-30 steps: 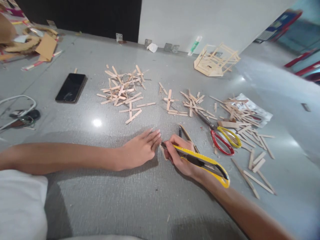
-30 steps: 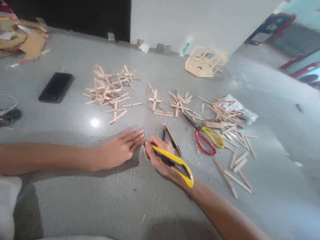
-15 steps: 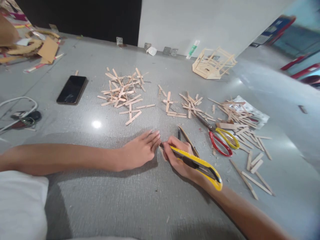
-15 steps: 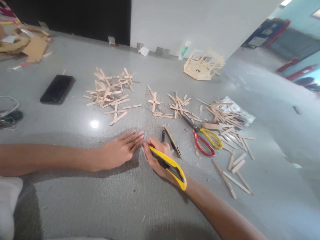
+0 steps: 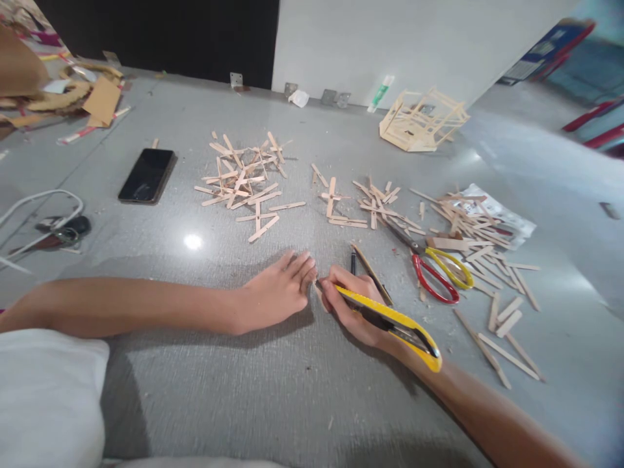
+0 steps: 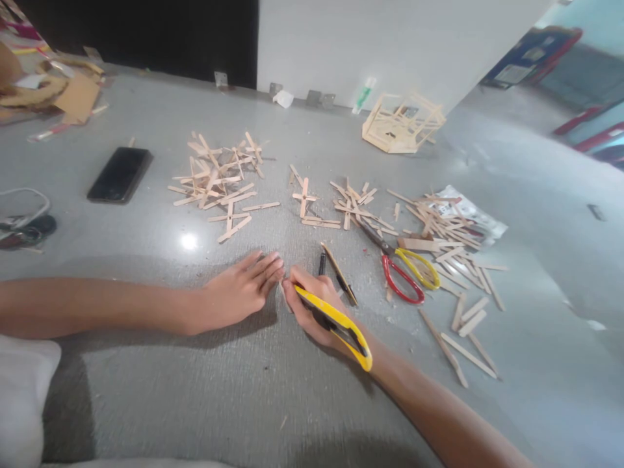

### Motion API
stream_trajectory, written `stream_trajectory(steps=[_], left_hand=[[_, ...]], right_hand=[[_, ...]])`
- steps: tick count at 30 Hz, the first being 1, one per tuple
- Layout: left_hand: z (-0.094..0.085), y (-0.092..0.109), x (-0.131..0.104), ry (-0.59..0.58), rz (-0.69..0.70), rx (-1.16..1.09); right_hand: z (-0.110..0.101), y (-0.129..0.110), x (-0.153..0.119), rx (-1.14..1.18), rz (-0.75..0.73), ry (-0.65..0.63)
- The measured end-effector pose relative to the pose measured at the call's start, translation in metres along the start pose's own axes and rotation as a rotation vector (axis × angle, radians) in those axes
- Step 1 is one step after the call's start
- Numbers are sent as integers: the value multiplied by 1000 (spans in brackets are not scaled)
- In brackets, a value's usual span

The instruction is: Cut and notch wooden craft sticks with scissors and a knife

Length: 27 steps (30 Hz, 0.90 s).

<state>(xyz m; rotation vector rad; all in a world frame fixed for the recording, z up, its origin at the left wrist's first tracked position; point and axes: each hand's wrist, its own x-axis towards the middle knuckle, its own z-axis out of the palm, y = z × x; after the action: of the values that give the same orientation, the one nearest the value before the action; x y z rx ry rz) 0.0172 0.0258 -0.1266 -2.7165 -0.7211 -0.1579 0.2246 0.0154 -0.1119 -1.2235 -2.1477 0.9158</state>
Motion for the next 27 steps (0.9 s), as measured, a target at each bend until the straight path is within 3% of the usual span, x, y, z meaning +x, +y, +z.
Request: stream_trajectory(steps=[9, 15, 27], left_hand=[[-1, -4, -1, -2, 18, -29], [0, -4, -1, -10, 25, -51], [0, -4, -1, -5, 45, 7]], right_hand=[[-1, 3, -2, 15, -2, 8], [3, 1, -1, 92, 31, 137], [5, -2, 4, -16, 62, 117]])
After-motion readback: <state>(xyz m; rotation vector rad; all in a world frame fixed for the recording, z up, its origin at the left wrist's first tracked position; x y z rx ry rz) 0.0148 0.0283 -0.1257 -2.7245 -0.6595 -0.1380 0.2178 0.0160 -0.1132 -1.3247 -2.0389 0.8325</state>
